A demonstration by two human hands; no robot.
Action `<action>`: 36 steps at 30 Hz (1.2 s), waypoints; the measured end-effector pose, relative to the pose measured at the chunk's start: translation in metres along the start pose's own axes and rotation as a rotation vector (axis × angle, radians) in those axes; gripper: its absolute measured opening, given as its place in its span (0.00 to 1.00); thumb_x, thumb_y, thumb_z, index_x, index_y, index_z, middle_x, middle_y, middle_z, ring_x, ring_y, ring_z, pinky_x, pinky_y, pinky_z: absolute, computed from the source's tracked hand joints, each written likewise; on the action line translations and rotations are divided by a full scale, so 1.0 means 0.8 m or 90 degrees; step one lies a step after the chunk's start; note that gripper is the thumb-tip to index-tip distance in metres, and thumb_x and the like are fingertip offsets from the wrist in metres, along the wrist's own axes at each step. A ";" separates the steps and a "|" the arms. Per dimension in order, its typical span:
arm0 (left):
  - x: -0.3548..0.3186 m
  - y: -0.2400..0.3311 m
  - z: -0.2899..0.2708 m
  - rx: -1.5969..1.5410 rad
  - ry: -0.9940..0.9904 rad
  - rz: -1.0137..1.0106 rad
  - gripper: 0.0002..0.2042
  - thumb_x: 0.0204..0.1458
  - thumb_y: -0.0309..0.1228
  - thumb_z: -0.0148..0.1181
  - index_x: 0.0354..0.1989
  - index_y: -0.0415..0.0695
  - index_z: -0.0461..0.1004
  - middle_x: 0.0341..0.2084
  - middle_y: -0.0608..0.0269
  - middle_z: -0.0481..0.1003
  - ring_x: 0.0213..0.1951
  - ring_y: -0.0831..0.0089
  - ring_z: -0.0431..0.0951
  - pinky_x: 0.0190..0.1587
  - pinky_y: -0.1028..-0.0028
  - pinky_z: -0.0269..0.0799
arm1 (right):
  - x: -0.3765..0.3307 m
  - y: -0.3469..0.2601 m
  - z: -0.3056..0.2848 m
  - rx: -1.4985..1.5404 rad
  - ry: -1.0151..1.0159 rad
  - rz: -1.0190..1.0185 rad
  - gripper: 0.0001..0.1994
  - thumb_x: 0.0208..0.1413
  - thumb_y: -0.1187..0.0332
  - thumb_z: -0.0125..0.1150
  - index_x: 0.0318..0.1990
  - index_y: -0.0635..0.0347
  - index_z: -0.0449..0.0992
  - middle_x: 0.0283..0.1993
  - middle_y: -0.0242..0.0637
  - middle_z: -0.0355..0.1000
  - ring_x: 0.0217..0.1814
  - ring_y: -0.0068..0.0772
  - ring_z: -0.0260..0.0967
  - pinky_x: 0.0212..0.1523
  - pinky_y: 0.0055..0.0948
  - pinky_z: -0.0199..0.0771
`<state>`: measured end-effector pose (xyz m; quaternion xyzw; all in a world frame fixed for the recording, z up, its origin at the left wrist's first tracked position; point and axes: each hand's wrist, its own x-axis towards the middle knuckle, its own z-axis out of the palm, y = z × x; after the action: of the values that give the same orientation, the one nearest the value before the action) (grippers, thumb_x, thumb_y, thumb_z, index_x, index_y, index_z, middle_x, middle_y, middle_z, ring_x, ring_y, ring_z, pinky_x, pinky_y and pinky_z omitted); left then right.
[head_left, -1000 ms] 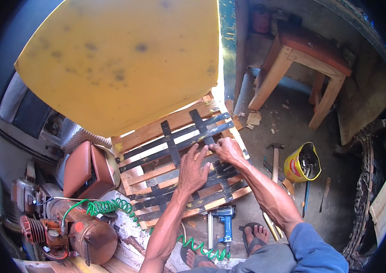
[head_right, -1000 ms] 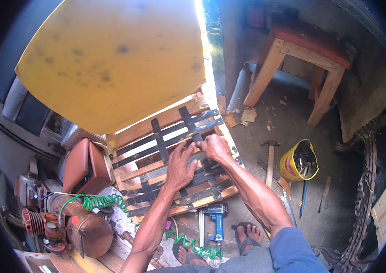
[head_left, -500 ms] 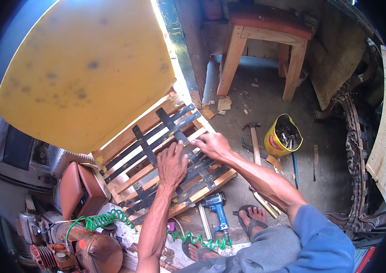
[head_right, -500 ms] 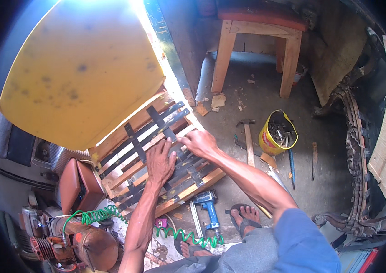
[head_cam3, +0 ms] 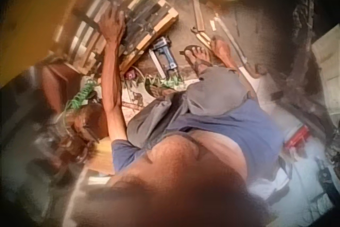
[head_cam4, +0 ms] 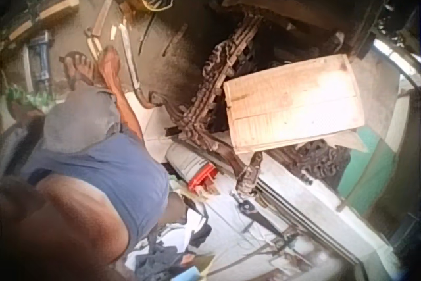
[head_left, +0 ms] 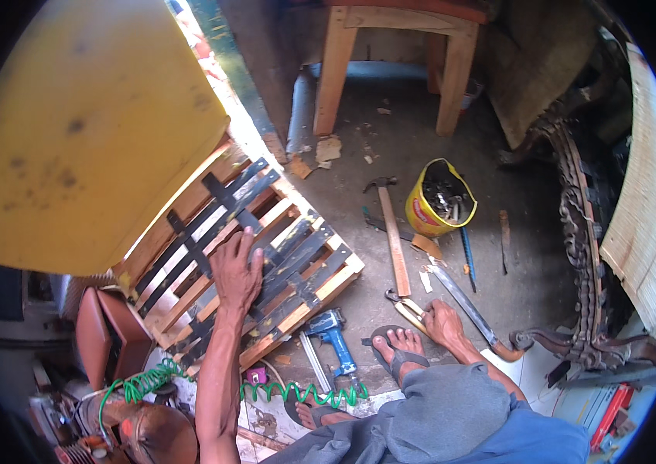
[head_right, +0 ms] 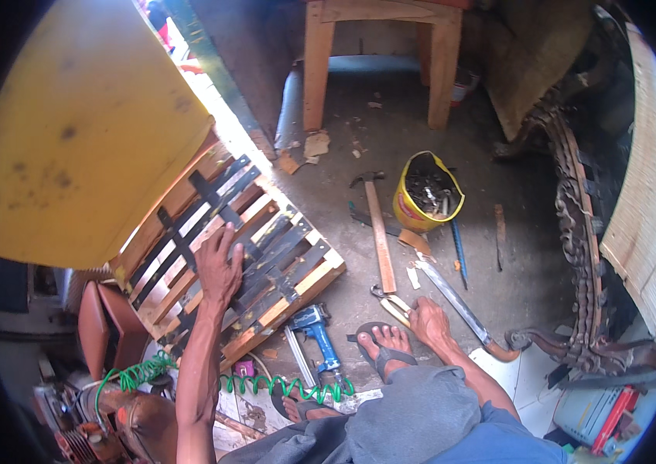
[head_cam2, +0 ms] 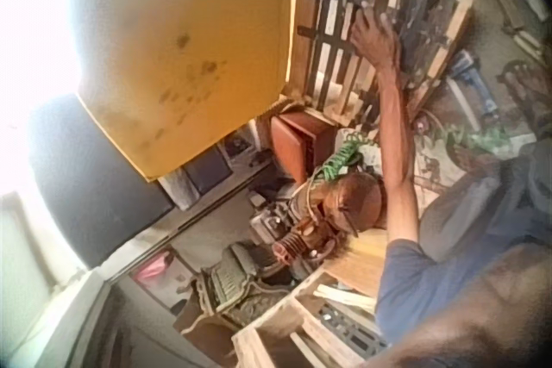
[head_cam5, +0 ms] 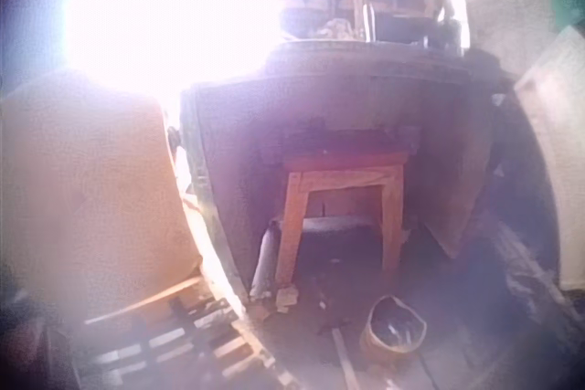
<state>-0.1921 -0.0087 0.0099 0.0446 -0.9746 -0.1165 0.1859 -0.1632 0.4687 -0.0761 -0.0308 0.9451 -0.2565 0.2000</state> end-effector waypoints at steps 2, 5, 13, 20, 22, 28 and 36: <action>-0.001 -0.003 0.000 -0.002 0.004 0.004 0.23 0.62 0.38 0.61 0.65 0.47 0.74 0.57 0.57 0.75 0.54 0.55 0.73 0.58 0.55 0.65 | -0.001 -0.031 0.001 0.038 -0.098 -0.057 0.14 0.59 0.65 0.63 0.47 0.65 0.79 0.45 0.60 0.79 0.48 0.63 0.79 0.51 0.54 0.78; 0.002 -0.004 0.000 -0.003 0.008 0.002 0.22 0.62 0.39 0.60 0.64 0.47 0.75 0.56 0.58 0.75 0.53 0.55 0.73 0.57 0.55 0.65 | -0.003 -0.102 0.009 0.065 -0.286 -0.225 0.16 0.62 0.62 0.61 0.51 0.63 0.79 0.47 0.59 0.80 0.49 0.61 0.80 0.51 0.54 0.79; -0.001 -0.002 -0.003 -0.006 -0.003 -0.024 0.22 0.62 0.39 0.60 0.64 0.48 0.73 0.56 0.58 0.74 0.55 0.57 0.73 0.57 0.55 0.65 | -0.002 -0.249 0.116 0.054 -0.580 -0.074 0.27 0.63 0.52 0.62 0.54 0.70 0.70 0.45 0.63 0.79 0.50 0.57 0.80 0.53 0.48 0.78; -0.003 0.000 -0.009 -0.014 -0.023 -0.032 0.24 0.61 0.38 0.61 0.66 0.48 0.72 0.57 0.57 0.75 0.56 0.56 0.74 0.58 0.55 0.65 | -0.015 -0.225 0.202 0.225 -0.528 0.030 0.40 0.52 0.57 0.80 0.58 0.64 0.53 0.47 0.45 0.73 0.49 0.35 0.73 0.52 0.36 0.74; -0.006 -0.003 -0.006 -0.013 0.007 -0.018 0.23 0.62 0.38 0.59 0.65 0.48 0.72 0.54 0.58 0.74 0.53 0.57 0.73 0.56 0.56 0.65 | -0.027 -0.230 0.182 0.349 -0.542 0.094 0.42 0.51 0.59 0.81 0.59 0.63 0.52 0.48 0.45 0.72 0.51 0.34 0.72 0.52 0.36 0.75; -0.010 -0.005 -0.005 0.002 -0.001 -0.028 0.23 0.60 0.31 0.59 0.65 0.48 0.73 0.54 0.58 0.74 0.53 0.58 0.74 0.55 0.57 0.65 | -0.023 -0.210 0.119 0.520 -0.550 0.134 0.32 0.58 0.72 0.74 0.58 0.59 0.53 0.44 0.38 0.75 0.41 0.28 0.74 0.44 0.25 0.77; -0.010 -0.005 -0.002 0.009 0.020 -0.022 0.23 0.58 0.29 0.58 0.64 0.48 0.73 0.51 0.59 0.74 0.50 0.60 0.74 0.52 0.58 0.66 | -0.019 -0.134 0.136 0.148 -0.393 0.095 0.32 0.57 0.64 0.76 0.61 0.65 0.61 0.48 0.41 0.75 0.56 0.41 0.74 0.57 0.42 0.74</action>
<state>-0.1842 -0.0118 0.0074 0.0644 -0.9715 -0.1119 0.1990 -0.1112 0.3267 -0.1034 -0.0144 0.8042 -0.3256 0.4971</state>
